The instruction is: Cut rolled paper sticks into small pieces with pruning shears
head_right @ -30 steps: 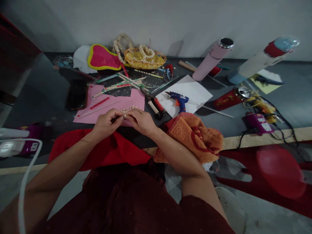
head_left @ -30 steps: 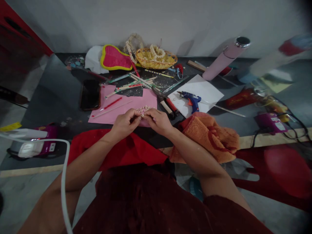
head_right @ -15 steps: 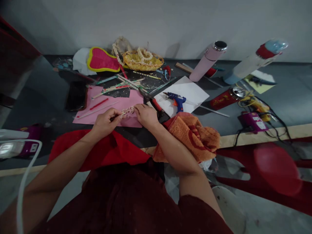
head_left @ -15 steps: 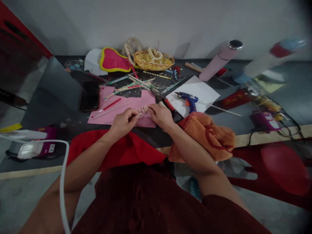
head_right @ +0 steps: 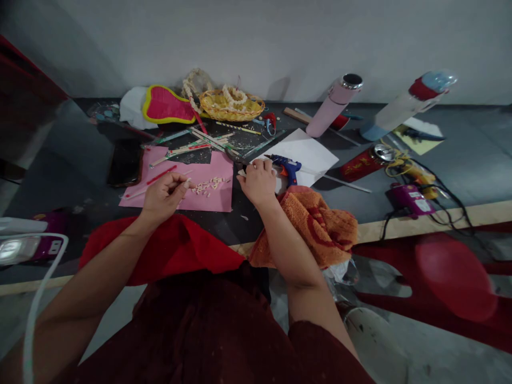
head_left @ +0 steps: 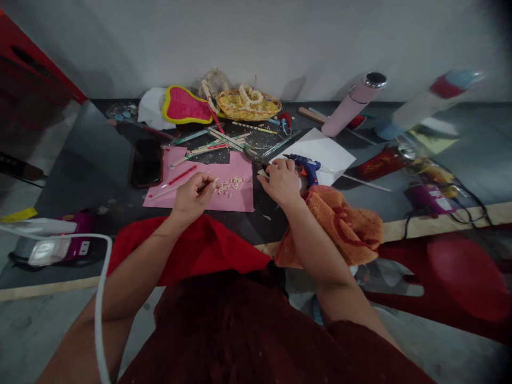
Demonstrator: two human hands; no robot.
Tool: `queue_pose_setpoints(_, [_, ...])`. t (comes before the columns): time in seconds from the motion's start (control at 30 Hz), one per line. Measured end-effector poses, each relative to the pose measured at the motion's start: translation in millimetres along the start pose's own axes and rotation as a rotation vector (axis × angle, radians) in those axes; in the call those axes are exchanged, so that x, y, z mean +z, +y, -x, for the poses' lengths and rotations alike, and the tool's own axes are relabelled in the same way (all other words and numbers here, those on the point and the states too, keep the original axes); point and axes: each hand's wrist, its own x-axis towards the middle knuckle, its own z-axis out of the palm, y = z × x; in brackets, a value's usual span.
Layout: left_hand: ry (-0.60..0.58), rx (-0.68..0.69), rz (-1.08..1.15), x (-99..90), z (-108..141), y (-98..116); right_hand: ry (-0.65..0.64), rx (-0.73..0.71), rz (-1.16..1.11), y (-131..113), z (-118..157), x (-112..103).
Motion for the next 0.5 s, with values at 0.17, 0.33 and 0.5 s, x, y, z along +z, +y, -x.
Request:
queue_pose_setpoints(0.17, [0.009, 0.009, 0.033, 3.2, 0.7, -0.6, 0.065, -0.045, -0.065, 3.3, -2.1, 10.6])
queue_pose_setpoints(0.33, [0.017, 0.016, -0.002, 2.0, 0.2, 1.6, 0.162, 0.034, -0.310, 1.5, -8.9, 4.0])
queue_pose_setpoints(0.5, [-0.016, 0.017, 0.034, 3.4, 1.3, 5.6, 0.190, 0.111, -0.884, -3.3, -11.2, -5.9])
